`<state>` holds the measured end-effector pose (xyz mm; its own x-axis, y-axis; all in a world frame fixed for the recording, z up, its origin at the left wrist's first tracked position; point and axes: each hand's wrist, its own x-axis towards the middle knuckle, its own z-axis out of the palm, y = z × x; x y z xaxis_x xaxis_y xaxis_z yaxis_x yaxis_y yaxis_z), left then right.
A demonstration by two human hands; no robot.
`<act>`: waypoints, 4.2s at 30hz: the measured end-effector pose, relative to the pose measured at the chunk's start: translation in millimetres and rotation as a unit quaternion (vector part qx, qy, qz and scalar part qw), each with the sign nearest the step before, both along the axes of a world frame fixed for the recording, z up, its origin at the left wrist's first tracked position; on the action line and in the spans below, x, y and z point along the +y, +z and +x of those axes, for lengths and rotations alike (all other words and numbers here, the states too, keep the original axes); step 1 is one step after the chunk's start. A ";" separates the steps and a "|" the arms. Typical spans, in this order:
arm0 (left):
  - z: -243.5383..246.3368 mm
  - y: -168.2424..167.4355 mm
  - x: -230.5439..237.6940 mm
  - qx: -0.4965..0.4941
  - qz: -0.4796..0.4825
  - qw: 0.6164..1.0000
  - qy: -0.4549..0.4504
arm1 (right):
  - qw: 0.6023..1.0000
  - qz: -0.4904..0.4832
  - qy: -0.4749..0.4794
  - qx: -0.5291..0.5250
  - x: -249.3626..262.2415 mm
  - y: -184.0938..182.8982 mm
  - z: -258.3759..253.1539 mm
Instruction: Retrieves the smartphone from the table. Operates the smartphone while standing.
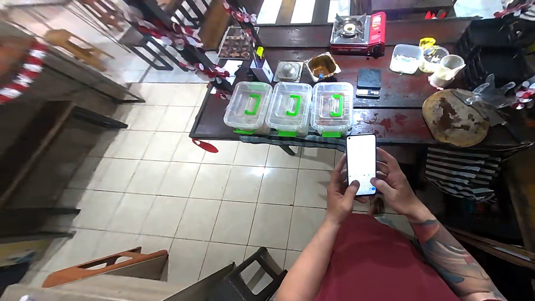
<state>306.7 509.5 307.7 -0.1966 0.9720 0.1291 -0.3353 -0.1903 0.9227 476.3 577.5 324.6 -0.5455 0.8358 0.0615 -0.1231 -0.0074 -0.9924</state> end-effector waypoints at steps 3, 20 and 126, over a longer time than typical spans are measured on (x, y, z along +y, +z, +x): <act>-3.8 -6.6 0.1 -0.015 0.010 1.000 -0.017 | 1.000 -0.001 0.013 0.012 2.4 -2.9 0.3; -14.2 -23.9 -4.1 -0.035 0.001 0.995 -0.097 | 0.999 0.038 0.017 -0.028 34.8 -1.9 -12.9; -13.6 -23.5 -16.3 -0.002 -0.006 0.995 -0.096 | 0.999 0.006 0.039 -0.017 16.2 -13.5 5.9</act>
